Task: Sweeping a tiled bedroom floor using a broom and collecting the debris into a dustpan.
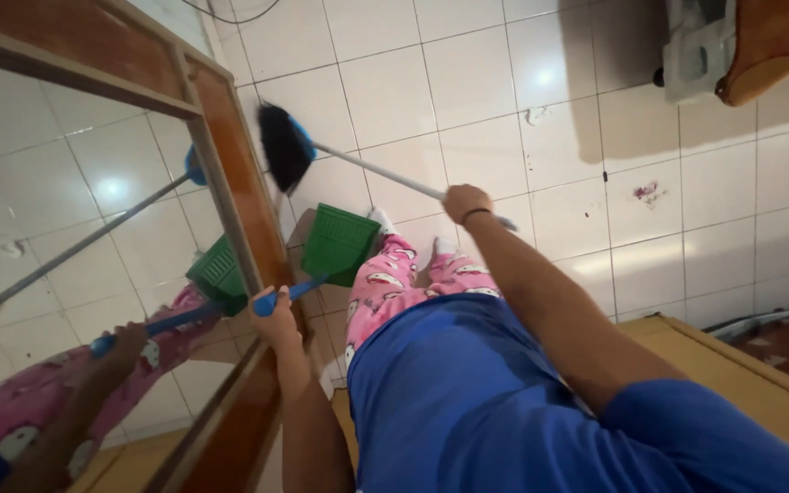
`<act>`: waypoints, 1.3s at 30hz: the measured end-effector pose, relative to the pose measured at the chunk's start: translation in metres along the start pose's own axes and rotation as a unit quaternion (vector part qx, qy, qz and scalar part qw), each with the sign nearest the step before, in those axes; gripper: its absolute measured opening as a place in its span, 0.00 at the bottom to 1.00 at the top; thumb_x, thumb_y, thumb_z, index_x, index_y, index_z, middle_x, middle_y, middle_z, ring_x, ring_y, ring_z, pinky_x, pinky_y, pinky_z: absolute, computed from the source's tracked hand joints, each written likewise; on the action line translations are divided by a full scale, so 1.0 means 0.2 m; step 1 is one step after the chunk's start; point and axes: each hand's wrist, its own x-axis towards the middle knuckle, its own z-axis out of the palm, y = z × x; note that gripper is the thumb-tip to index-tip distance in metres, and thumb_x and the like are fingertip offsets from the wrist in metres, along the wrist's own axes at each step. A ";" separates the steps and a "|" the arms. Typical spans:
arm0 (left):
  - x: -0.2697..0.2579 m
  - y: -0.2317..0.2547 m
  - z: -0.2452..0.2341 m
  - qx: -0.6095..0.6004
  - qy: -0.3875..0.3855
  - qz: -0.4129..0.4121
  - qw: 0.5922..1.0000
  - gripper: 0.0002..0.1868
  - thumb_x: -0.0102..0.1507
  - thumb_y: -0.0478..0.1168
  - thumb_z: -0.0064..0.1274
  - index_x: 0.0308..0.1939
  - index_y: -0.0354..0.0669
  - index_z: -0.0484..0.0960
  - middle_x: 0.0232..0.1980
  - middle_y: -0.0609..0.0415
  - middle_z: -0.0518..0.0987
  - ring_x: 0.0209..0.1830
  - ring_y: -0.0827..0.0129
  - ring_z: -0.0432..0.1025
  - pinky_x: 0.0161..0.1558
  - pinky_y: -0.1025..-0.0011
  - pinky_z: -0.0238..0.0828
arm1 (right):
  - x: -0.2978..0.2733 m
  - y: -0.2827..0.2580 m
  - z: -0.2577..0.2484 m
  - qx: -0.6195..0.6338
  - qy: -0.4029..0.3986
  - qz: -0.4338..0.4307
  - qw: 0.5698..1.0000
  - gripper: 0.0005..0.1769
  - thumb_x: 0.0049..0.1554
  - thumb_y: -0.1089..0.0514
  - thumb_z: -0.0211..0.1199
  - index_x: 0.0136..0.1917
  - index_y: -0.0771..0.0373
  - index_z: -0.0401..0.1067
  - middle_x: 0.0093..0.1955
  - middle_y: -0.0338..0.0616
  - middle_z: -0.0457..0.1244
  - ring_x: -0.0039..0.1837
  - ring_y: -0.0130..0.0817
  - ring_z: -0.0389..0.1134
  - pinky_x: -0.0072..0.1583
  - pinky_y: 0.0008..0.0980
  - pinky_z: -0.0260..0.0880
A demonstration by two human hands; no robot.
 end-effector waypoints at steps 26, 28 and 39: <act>0.45 0.39 0.20 0.059 -0.094 0.039 0.993 0.12 0.58 0.40 0.68 0.44 0.53 0.84 0.48 0.56 0.83 0.51 0.61 0.76 0.54 0.61 0.76 | -1.50 0.99 -0.41 0.091 -0.082 0.335 0.934 0.29 0.63 0.48 0.43 0.63 0.67 0.77 0.59 0.67 0.71 0.58 0.61 0.72 0.57 0.54 0.72; 0.47 0.38 0.22 -0.007 -0.093 0.029 0.995 0.10 0.58 0.37 0.68 0.40 0.51 0.83 0.44 0.57 0.82 0.43 0.67 0.76 0.46 0.70 0.79 | -1.50 1.06 -0.35 0.147 -0.033 0.308 0.940 0.28 0.65 0.39 0.52 0.67 0.57 0.78 0.60 0.67 0.71 0.59 0.64 0.72 0.58 0.55 0.71; 0.51 0.37 0.32 0.022 -0.049 0.032 0.998 0.15 0.58 0.40 0.70 0.47 0.55 0.83 0.49 0.47 0.79 0.48 0.57 0.77 0.51 0.59 0.70 | -0.08 -0.10 -0.38 -0.060 0.011 -0.066 0.996 0.18 0.62 0.53 0.54 0.57 0.63 0.78 0.57 0.56 0.71 0.62 0.54 0.73 0.61 0.54 0.75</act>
